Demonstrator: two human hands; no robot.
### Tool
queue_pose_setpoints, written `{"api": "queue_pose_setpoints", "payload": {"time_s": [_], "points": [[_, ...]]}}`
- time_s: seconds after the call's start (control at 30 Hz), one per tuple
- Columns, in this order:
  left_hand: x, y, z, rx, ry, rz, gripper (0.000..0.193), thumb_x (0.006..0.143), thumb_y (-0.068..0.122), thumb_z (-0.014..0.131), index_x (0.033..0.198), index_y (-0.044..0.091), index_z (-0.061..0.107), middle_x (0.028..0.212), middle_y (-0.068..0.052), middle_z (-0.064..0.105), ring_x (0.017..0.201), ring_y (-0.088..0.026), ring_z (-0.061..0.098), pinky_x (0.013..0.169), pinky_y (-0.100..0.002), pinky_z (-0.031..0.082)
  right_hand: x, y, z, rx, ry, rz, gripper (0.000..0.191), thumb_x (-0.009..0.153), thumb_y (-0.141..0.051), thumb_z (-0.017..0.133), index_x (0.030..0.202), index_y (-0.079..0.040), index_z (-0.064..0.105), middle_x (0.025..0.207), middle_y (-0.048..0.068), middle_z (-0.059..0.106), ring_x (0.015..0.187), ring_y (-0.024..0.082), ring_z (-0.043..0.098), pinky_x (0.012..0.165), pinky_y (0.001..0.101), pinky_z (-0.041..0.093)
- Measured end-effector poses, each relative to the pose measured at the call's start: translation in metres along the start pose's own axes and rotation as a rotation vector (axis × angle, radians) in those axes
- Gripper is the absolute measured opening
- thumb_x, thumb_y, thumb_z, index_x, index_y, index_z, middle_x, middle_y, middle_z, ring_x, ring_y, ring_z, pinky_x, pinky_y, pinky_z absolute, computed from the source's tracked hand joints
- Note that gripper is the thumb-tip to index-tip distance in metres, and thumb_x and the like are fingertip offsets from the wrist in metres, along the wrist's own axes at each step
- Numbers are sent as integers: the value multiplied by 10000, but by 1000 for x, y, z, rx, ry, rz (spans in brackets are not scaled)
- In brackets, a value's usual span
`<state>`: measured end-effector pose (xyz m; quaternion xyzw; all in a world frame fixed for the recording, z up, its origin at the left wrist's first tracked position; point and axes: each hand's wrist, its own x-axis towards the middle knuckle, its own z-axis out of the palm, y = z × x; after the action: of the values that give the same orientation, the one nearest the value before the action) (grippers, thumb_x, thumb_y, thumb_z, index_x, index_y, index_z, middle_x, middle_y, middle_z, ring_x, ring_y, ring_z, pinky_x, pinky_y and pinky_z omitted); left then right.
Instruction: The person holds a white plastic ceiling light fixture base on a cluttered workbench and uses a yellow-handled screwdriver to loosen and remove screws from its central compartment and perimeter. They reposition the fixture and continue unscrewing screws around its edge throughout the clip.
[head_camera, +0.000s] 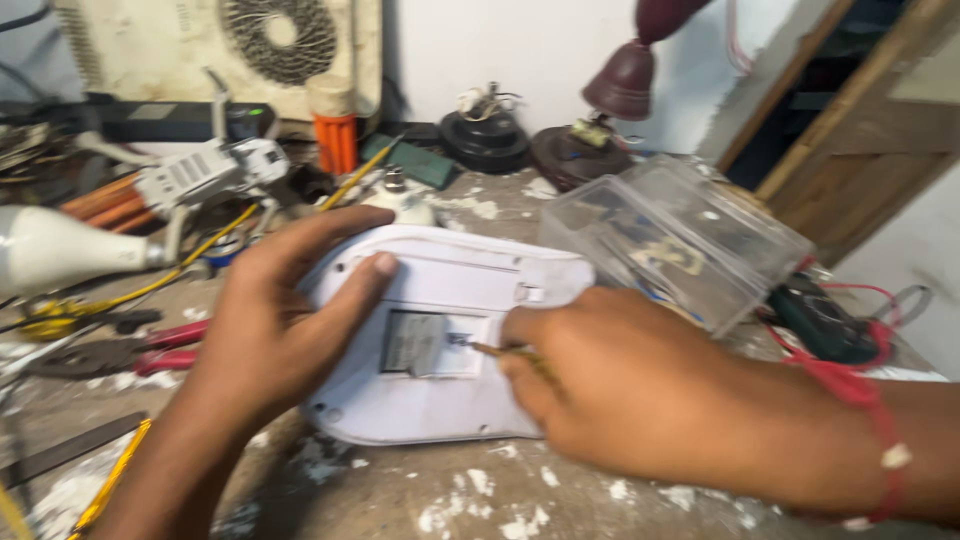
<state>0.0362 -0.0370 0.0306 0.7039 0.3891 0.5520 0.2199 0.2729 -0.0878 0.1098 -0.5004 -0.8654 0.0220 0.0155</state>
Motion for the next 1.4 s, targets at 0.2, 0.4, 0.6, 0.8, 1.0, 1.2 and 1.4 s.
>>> {"api": "queue_pose_setpoints", "payload": {"time_s": [0.2, 0.4, 0.6, 0.8, 1.0, 1.2, 1.4], "points": [[2, -1, -2, 89, 17, -117, 387, 910, 189, 714, 1268, 44, 699, 1128, -115, 778, 996, -142, 706, 831, -285, 555, 2, -18, -7, -146, -102, -56, 213, 949, -224, 574, 1044, -67, 682, 686, 184, 694, 658, 406, 697, 650, 546, 557], [2, 0, -3, 132, 28, -73, 375, 920, 188, 711, 1262, 34, 704, 1107, -129, 778, 998, -154, 711, 841, -295, 548, 5, -9, -3, -235, 67, -346, 184, 806, -135, 638, 899, 20, 674, 684, 191, 696, 627, 394, 703, 528, 533, 543], [1, 4, 1, 39, 25, -160, 373, 906, 202, 712, 1251, 60, 709, 1097, -119, 792, 985, -158, 723, 829, -300, 561, -2, 5, 4, -388, 159, -527, 221, 748, -113, 656, 911, 36, 650, 724, 135, 682, 715, 336, 700, 556, 480, 553], [2, 7, 1, 71, 30, -72, 369, 904, 223, 715, 1230, 48, 709, 1166, -126, 774, 1079, -198, 733, 903, -331, 554, -5, 13, 5, -545, 217, -674, 365, 809, -97, 638, 1095, 129, 646, 740, 102, 634, 693, 228, 651, 449, 371, 523], [2, 11, 2, 107, 43, -49, 391, 902, 251, 711, 1236, 48, 709, 1182, -140, 769, 1097, -209, 738, 919, -341, 552, -7, 18, 3, -786, 255, -820, 465, 799, -139, 640, 1139, 178, 640, 738, 77, 611, 699, 179, 605, 398, 291, 487], [4, 14, 3, 103, 30, -135, 393, 897, 265, 706, 1240, 72, 712, 1202, -135, 757, 1104, -211, 731, 910, -347, 556, -7, 18, 1, -772, 252, -838, 478, 788, -141, 654, 1172, 142, 668, 777, 74, 616, 774, 190, 621, 432, 291, 501], [3, 18, 4, 93, 37, -125, 385, 894, 266, 707, 1226, 72, 719, 1193, -133, 765, 1105, -208, 741, 909, -345, 559, 0, 0, 5, -2, 257, -91, 447, 957, -424, 680, 1171, -35, 735, 777, 200, 724, 731, 387, 716, 701, 499, 572]]}}
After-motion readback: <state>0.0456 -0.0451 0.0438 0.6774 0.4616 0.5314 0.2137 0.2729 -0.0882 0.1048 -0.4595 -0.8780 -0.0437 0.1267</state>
